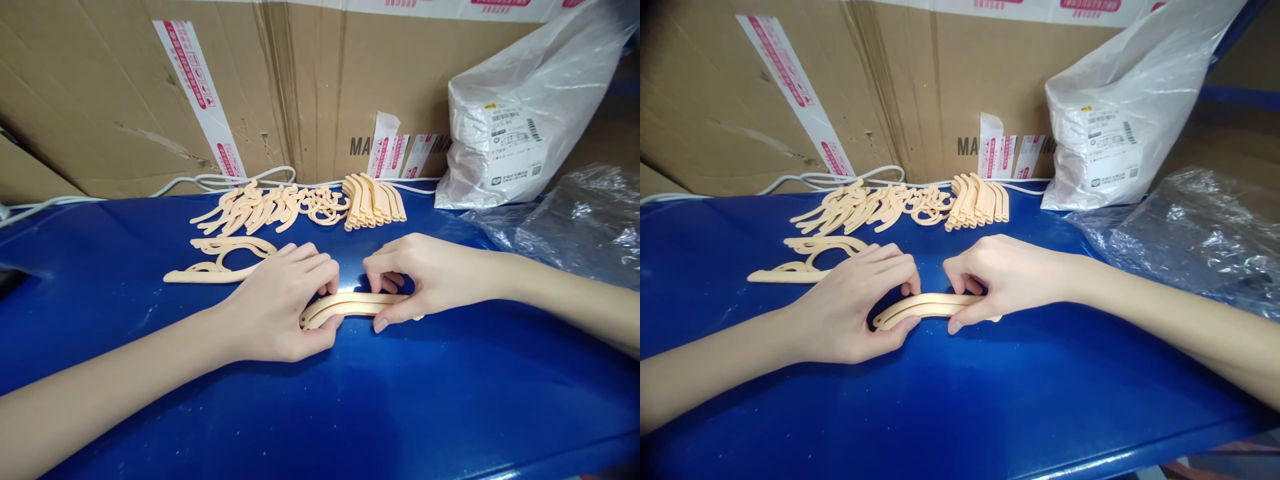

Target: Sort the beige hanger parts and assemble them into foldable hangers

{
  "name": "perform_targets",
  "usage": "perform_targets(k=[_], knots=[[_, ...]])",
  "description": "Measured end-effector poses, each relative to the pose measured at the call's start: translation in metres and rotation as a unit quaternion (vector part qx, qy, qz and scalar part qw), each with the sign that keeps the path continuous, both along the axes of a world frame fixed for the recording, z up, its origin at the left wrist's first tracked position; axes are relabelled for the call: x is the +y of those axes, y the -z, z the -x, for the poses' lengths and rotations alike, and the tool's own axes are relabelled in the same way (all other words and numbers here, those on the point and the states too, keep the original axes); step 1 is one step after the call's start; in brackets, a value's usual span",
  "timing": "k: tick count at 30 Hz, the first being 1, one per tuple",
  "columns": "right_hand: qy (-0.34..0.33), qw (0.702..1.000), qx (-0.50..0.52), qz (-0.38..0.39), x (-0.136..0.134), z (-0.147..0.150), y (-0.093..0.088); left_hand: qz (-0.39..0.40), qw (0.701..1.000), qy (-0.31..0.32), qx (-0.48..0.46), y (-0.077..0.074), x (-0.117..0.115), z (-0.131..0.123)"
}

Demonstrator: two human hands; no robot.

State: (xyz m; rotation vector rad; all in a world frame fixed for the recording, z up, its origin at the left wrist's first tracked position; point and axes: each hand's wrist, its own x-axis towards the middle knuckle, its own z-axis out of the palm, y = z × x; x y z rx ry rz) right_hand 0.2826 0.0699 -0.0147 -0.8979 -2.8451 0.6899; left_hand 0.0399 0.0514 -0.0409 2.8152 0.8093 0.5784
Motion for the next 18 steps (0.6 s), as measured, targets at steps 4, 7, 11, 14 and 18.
perform_targets(k=[4, 7, 11, 14, 18], knots=[[-0.006, 1.000, 0.018, 0.000, 0.001, -0.001, 0.001, 0.002, 1.000, 0.000, 0.007, -0.002, 0.000, -0.002], [0.003, 0.999, 0.031, -0.009, 0.003, 0.000, -0.002, 0.004, 1.000, 0.002, 0.017, -0.004, 0.000, -0.003], [0.049, 0.990, 0.044, -0.123, 0.014, 0.001, -0.006, 0.003, 1.000, -0.003, 0.016, -0.006, 0.000, -0.003], [0.059, 0.964, 0.023, -0.260, 0.030, 0.006, -0.011, 0.007, 1.000, -0.004, 0.014, -0.006, 0.001, -0.002], [0.089, 0.928, -0.016, -0.362, 0.056, 0.020, -0.022, 0.006, 1.000, -0.007, 0.006, -0.006, 0.001, -0.002]])
